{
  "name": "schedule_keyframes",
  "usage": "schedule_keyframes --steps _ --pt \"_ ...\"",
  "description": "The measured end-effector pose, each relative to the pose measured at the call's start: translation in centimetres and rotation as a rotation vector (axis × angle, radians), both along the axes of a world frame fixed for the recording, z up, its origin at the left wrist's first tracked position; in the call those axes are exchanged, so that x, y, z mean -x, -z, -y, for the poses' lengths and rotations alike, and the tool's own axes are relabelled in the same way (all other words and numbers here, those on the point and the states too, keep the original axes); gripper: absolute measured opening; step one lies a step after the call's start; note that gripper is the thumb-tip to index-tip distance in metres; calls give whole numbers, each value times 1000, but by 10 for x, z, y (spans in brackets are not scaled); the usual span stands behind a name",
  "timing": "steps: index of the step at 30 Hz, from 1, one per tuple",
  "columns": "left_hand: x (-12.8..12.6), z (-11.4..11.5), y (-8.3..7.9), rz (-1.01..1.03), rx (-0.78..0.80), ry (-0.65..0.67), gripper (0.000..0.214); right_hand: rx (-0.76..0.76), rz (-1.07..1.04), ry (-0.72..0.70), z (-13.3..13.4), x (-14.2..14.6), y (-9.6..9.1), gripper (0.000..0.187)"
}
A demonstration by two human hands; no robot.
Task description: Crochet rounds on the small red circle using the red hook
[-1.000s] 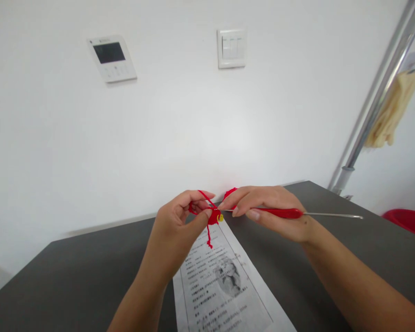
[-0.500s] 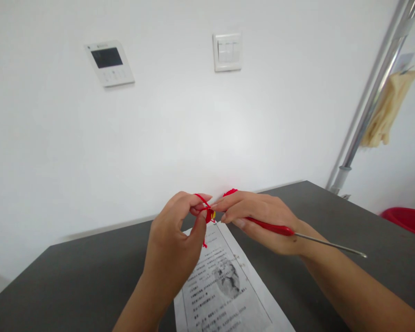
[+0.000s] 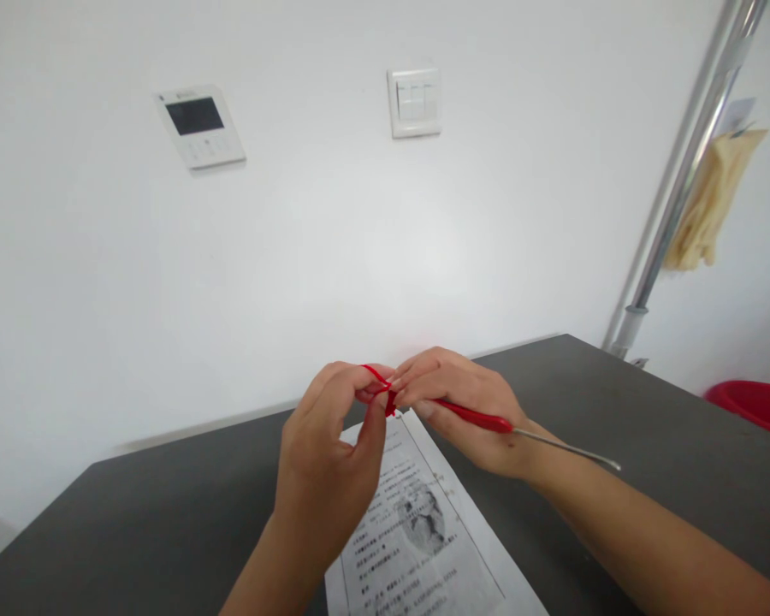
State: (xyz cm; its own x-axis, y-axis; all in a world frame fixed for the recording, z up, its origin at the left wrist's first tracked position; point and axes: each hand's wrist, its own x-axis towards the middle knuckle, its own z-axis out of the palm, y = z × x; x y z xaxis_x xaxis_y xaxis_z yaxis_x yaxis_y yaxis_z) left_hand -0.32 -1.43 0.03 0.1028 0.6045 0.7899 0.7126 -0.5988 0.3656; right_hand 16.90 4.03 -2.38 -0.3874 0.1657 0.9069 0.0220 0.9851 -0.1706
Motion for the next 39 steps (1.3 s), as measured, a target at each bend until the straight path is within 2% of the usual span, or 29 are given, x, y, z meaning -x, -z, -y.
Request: schedule_keyframes --steps 3,7,9,12,14,16,18,20,23,27,31,36,39 --pt "0 -2 2 137 67 -13 15 -57 -61 28 0 3 3 16" --pt "4 -9 4 333 206 21 28 -93 -102 86 0 4 6 18" --pt "6 -12 3 470 299 108 30 -92 -111 66 -1 4 6 19" --pt "7 -17 2 752 518 345 31 -148 -99 8 -4 1 6 19" --pt "4 -21 2 932 656 498 33 -219 -85 23 -7 1 8 23" --pt "-1 -24 5 1061 715 585 34 -281 -84 89 -9 3 12 28" --pt "-6 -26 9 1110 674 605 33 -316 -114 169 -12 7 18 29" --pt "-9 -25 14 1044 560 541 32 -326 -166 247 -12 13 21 26" --pt "-5 -26 19 782 377 362 33 -290 -190 322 -10 18 21 23" --pt "11 -32 17 422 229 221 32 -135 -171 254 -2 17 13 21" --pt "22 -39 12 211 139 62 27 51 -107 205 2 11 9 20" --pt "20 -47 17 27 -6 7 23 -42 11 251 1 7 7 20" --pt "18 -50 22 11 -28 -6 23 -5 23 272 2 6 6 19"
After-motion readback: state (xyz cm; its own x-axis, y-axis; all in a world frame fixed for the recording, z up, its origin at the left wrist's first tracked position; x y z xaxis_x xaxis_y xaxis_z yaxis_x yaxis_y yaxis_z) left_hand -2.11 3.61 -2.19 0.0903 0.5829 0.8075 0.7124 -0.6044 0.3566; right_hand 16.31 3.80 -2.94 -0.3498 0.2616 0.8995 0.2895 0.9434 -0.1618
